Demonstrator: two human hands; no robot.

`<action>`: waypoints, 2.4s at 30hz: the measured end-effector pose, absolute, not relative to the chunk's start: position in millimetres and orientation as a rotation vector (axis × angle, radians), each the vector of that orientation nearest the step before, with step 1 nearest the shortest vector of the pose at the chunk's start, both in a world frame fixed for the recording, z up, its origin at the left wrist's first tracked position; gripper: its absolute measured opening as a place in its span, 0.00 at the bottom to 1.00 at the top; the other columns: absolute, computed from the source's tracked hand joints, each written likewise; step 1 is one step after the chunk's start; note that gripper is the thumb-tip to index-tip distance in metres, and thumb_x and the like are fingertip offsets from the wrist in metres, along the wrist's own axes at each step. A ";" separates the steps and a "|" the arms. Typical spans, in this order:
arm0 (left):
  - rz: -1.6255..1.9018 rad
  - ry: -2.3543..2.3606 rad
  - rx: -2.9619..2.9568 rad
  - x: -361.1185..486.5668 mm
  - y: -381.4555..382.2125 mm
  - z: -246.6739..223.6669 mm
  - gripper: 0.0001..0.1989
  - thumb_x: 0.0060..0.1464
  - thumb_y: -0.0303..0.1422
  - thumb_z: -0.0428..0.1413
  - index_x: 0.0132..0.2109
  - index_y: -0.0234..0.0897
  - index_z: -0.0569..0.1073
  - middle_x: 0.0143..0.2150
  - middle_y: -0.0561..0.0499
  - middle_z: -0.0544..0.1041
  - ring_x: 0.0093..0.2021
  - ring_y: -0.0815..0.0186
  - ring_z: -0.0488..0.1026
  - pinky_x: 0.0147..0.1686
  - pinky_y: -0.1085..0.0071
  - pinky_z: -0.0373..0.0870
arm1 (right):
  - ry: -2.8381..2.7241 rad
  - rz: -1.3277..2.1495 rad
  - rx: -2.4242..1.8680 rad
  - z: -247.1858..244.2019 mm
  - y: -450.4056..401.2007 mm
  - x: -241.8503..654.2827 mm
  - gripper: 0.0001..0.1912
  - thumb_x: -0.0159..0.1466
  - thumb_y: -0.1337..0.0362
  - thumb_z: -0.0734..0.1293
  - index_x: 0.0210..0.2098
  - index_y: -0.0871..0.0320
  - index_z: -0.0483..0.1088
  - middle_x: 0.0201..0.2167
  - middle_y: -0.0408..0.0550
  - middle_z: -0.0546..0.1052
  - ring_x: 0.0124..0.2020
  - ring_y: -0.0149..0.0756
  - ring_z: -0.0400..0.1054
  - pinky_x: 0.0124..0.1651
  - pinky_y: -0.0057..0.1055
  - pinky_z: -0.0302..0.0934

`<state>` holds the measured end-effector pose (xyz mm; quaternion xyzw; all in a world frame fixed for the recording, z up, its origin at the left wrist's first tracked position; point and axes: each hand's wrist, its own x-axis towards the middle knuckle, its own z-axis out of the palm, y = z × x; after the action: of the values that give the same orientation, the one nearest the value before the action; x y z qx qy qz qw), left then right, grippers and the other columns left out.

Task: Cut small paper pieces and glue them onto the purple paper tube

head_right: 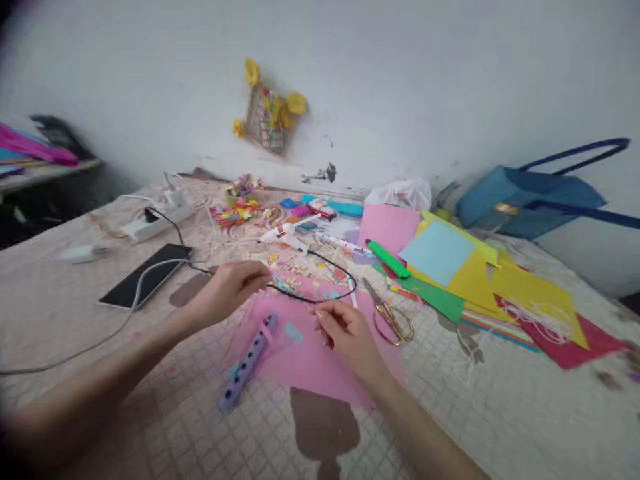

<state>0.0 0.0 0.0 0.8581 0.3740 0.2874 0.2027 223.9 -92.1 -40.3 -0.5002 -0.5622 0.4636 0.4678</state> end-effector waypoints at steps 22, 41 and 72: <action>0.468 0.946 2.105 -8.4 9.5 -24.6 0.09 0.57 0.35 0.48 0.36 0.36 0.71 0.33 0.51 0.73 0.32 0.70 0.67 0.30 0.76 0.62 | -1.970 0.343 -1.492 -53.0 -93.4 271.0 0.04 0.63 0.70 0.58 0.34 0.56 0.62 0.28 0.43 0.67 0.28 0.32 0.61 0.33 0.29 0.56; 0.339 0.785 2.307 -3.1 1.2 -30.7 0.07 0.55 0.33 0.49 0.34 0.35 0.69 0.33 0.50 0.70 0.32 0.69 0.66 0.33 0.73 0.63 | -2.057 0.486 -1.347 -52.2 -108.0 254.7 0.06 0.64 0.71 0.58 0.36 0.56 0.64 0.31 0.45 0.70 0.32 0.31 0.65 0.34 0.27 0.58; 0.247 0.889 2.087 -52.9 30.4 -0.9 0.15 0.55 0.41 0.48 0.32 0.33 0.69 0.25 0.53 0.69 0.26 0.71 0.65 0.27 0.75 0.61 | -2.135 0.415 -1.338 -58.4 -104.3 252.1 0.07 0.63 0.69 0.58 0.35 0.56 0.66 0.32 0.47 0.74 0.34 0.35 0.68 0.36 0.31 0.62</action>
<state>-52.9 30.4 -0.9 0.8313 0.3542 0.0986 0.4168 252.1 -104.3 -58.4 -0.5015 -0.8002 0.1554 0.2899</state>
